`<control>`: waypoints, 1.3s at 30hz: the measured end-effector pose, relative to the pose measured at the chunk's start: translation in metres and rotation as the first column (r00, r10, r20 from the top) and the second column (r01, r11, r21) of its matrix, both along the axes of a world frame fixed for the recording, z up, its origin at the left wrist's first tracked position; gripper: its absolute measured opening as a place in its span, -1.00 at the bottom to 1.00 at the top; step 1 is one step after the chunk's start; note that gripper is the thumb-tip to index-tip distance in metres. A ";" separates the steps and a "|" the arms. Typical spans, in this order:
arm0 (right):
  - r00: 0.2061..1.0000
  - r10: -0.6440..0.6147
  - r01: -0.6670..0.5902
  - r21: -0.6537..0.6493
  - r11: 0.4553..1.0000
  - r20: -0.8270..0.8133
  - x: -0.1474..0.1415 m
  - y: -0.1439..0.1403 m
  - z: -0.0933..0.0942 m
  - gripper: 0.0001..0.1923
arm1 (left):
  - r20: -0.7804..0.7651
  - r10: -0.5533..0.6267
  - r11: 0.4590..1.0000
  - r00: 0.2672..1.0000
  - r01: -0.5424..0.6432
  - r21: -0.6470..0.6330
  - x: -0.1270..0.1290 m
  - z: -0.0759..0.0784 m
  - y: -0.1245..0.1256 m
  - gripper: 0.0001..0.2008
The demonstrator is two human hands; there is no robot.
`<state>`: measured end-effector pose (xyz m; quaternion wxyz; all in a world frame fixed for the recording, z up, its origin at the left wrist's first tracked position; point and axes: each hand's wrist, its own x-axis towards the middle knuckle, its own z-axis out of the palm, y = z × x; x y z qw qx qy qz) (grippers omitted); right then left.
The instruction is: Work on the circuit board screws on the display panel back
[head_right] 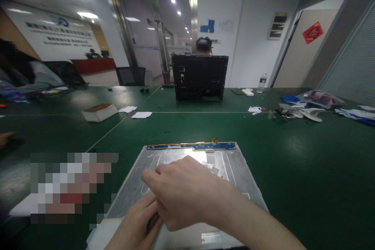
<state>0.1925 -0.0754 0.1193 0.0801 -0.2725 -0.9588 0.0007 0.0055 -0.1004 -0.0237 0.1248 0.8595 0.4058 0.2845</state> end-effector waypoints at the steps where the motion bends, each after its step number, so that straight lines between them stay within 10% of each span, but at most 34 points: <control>1: 1.000 0.003 -0.003 0.000 1.000 -0.003 0.000 0.000 0.000 -0.85 | 0.002 0.000 1.000 1.000 0.000 -0.001 0.000 0.000 0.000 -0.80; 39: 0.997 -0.067 0.066 0.024 0.998 0.029 -0.003 0.005 -0.005 -0.83 | 0.042 -0.003 0.997 0.999 0.000 0.071 -0.002 -0.006 0.000 -0.79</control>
